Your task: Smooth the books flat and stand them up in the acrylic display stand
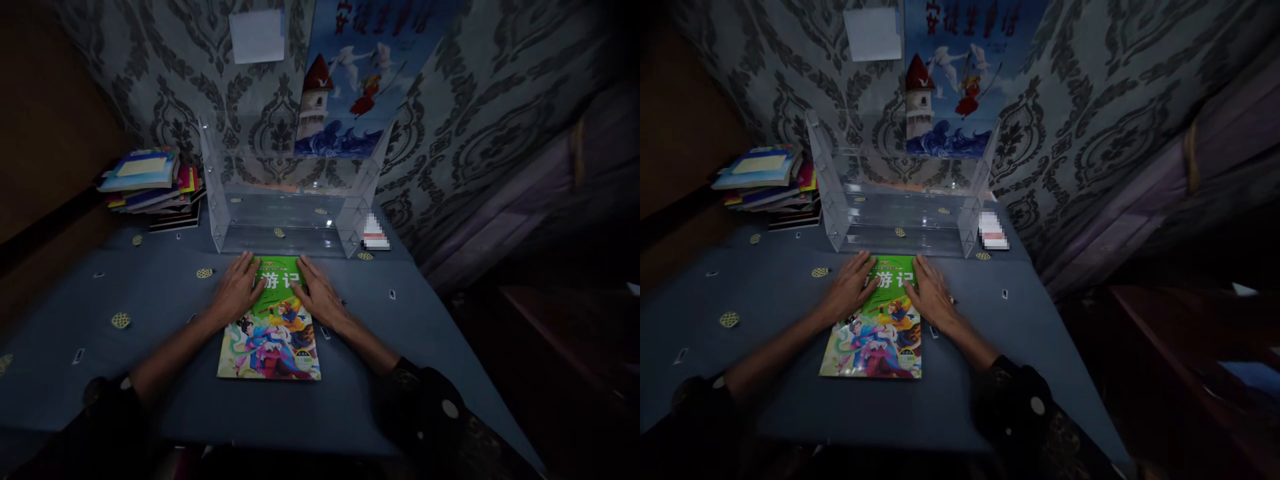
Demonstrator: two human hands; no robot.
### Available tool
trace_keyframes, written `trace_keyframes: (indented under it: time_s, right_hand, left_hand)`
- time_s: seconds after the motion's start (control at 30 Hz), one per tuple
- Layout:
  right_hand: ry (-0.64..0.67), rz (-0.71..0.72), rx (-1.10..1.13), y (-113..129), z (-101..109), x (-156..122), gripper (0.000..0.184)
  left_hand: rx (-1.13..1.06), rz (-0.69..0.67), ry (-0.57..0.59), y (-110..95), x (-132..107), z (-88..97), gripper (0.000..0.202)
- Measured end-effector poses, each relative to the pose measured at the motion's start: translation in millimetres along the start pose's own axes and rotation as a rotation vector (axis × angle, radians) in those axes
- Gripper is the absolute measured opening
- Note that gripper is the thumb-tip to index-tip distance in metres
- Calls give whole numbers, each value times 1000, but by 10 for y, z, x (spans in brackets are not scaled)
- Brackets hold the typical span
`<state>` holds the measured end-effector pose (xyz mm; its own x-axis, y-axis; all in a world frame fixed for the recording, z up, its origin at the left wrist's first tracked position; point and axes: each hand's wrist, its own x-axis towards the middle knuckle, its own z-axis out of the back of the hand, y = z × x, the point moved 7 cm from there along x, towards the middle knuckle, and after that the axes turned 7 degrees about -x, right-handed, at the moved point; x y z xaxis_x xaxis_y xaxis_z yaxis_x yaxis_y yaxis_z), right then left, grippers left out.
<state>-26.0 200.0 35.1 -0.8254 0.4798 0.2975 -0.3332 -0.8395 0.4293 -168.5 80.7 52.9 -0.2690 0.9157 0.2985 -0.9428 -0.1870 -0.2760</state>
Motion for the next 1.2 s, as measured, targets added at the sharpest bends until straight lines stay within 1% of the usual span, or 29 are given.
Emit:
trace_keyframes:
  time_s: [0.17,0.3,0.47,0.67,0.9,1.07,1.2]
  right_hand:
    - [10,22,43,53,-61,-53,62]
    - [14,24,73,30,-73,-50,62]
    - [12,44,32,59,-77,-47,62]
    - [31,49,-8,108,-79,-56,62]
    - [56,46,36,92,-90,-56,64]
    - [59,36,78,88,-106,-63,68]
    - [25,43,148,62,-88,-65,72]
  left_hand:
    - [-15,-61,27,-72,10,-3,48]
    - [0,-61,51,-89,22,-3,47]
    - [44,-66,102,-141,46,1,48]
    - [24,-184,195,-272,90,-89,49]
    - [8,-233,170,-310,136,-90,48]
    - [-14,-289,209,-425,227,-151,49]
    - [-21,-343,236,-529,319,-205,51]
